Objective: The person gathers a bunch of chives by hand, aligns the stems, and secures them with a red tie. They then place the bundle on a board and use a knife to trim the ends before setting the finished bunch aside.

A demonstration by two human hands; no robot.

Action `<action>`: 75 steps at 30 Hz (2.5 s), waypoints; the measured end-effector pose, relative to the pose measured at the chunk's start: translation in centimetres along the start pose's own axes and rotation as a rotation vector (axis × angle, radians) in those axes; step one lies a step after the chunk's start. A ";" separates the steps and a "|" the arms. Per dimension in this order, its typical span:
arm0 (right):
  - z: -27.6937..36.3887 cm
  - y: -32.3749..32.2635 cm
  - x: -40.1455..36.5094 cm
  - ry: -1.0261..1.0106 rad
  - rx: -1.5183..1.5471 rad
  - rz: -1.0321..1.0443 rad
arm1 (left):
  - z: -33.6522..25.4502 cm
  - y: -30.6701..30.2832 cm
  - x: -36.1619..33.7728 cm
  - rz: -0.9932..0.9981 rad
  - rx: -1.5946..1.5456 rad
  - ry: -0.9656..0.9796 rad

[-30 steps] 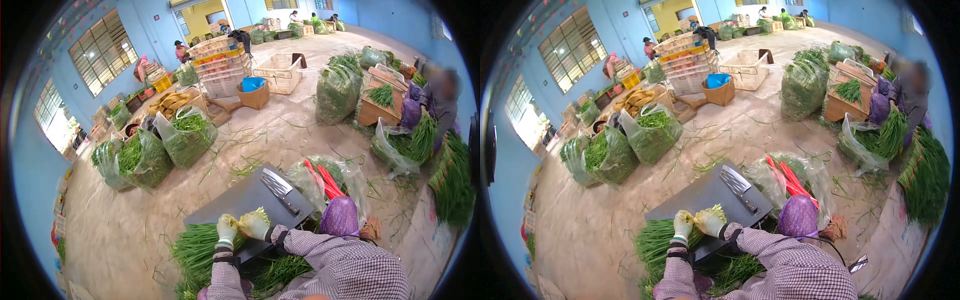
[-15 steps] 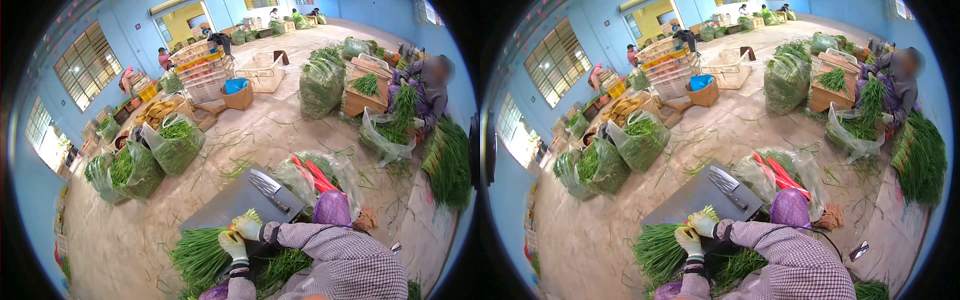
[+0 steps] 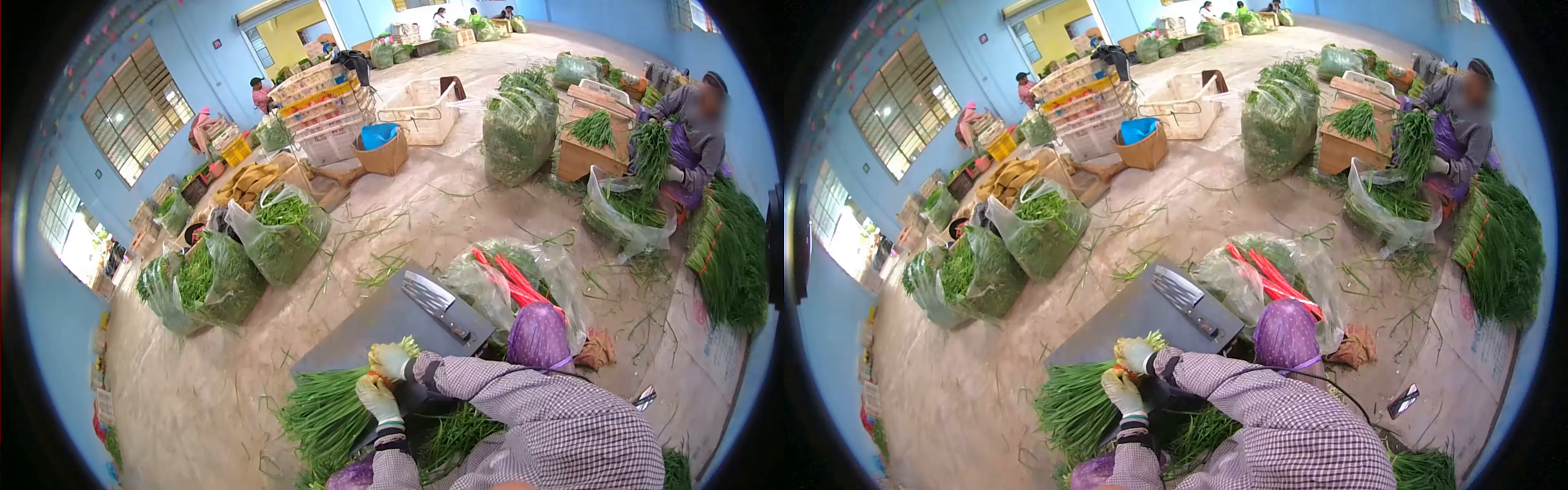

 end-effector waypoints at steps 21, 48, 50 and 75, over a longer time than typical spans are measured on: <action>0.4 -1.5 -1.0 -0.237 0.086 0.004 | 0.7 -0.8 0.6 0.101 -0.084 -0.005; -0.8 0.9 0.7 -0.332 0.063 0.104 | -0.3 0.0 -0.9 -0.086 -0.209 -0.118; -0.6 0.6 0.4 -0.267 0.072 0.137 | 0.0 0.1 -0.8 -0.071 -0.206 -0.124; 3.1 1.9 -8.3 -0.428 -0.490 -0.169 | 3.9 -2.5 9.8 0.190 -0.216 -0.083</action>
Point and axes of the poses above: each hand's wrist, its own x-axis towards the middle knuckle, its own y-axis out of the palm, z = x × y, the point moved 2 cm from there along x, towards the middle knuckle, and after that the axes turned 12 degrees about z, right-handed, at the moved point
